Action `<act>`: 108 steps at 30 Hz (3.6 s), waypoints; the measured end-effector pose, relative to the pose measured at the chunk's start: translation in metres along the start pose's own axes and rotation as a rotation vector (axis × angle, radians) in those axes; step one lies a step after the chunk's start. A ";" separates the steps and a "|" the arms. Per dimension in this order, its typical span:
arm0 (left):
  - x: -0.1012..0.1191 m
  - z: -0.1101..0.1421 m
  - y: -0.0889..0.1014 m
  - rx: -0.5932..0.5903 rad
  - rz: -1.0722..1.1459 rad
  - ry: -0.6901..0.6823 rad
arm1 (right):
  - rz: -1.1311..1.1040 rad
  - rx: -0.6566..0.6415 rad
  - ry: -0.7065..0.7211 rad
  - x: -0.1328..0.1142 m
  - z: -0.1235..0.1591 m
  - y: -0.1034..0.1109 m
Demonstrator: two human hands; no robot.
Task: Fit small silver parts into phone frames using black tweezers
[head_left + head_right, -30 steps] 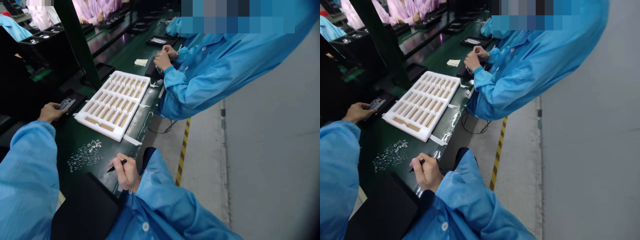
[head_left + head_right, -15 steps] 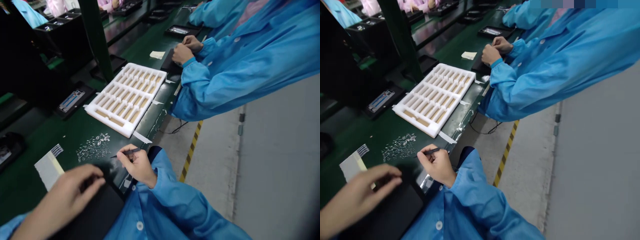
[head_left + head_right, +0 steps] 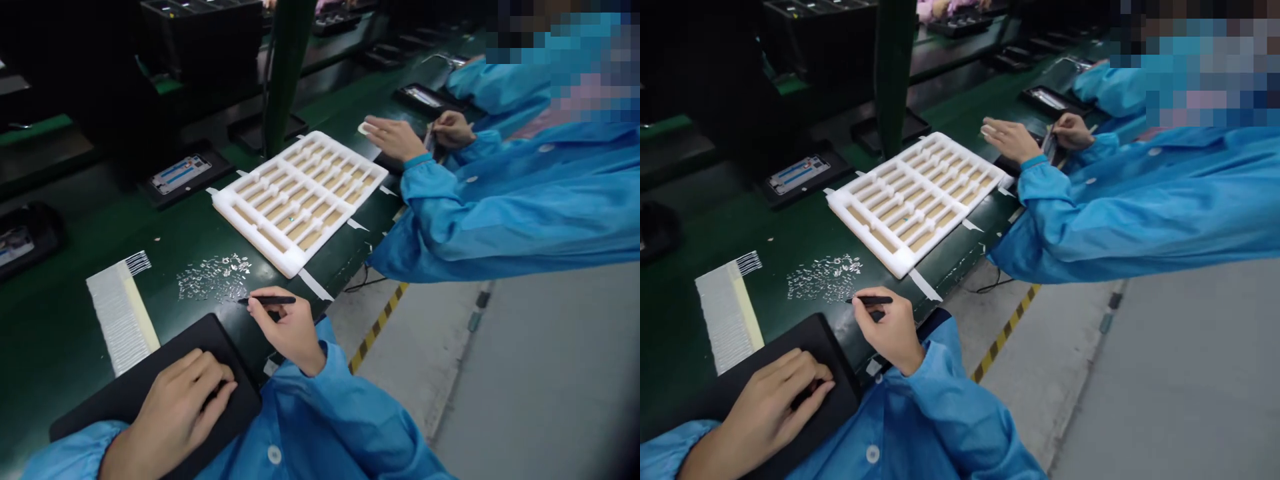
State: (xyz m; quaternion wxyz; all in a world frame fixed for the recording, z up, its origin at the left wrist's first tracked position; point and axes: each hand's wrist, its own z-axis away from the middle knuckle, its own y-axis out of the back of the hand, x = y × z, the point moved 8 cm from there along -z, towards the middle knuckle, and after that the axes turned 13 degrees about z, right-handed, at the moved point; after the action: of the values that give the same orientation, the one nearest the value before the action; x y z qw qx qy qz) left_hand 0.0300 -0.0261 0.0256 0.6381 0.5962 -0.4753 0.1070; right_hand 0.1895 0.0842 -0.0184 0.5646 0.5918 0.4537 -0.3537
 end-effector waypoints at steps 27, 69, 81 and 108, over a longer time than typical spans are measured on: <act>0.000 0.001 -0.001 0.010 -0.027 -0.007 | -0.027 -0.269 0.047 0.013 -0.003 0.011; 0.001 0.000 0.000 0.023 -0.028 -0.016 | -0.126 -0.118 -0.094 0.021 -0.012 0.025; 0.000 0.001 -0.001 0.021 -0.025 -0.013 | -0.079 -0.110 -0.089 0.025 -0.020 0.014; -0.006 0.007 -0.005 0.004 0.003 0.006 | -0.063 -0.119 -0.032 0.014 -0.005 0.016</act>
State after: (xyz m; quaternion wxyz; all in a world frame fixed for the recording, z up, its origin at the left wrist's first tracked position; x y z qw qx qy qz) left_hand 0.0275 -0.0308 0.0167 0.6382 0.5965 -0.4740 0.1109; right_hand 0.2090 0.0916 -0.0247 0.5944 0.5370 0.4834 -0.3531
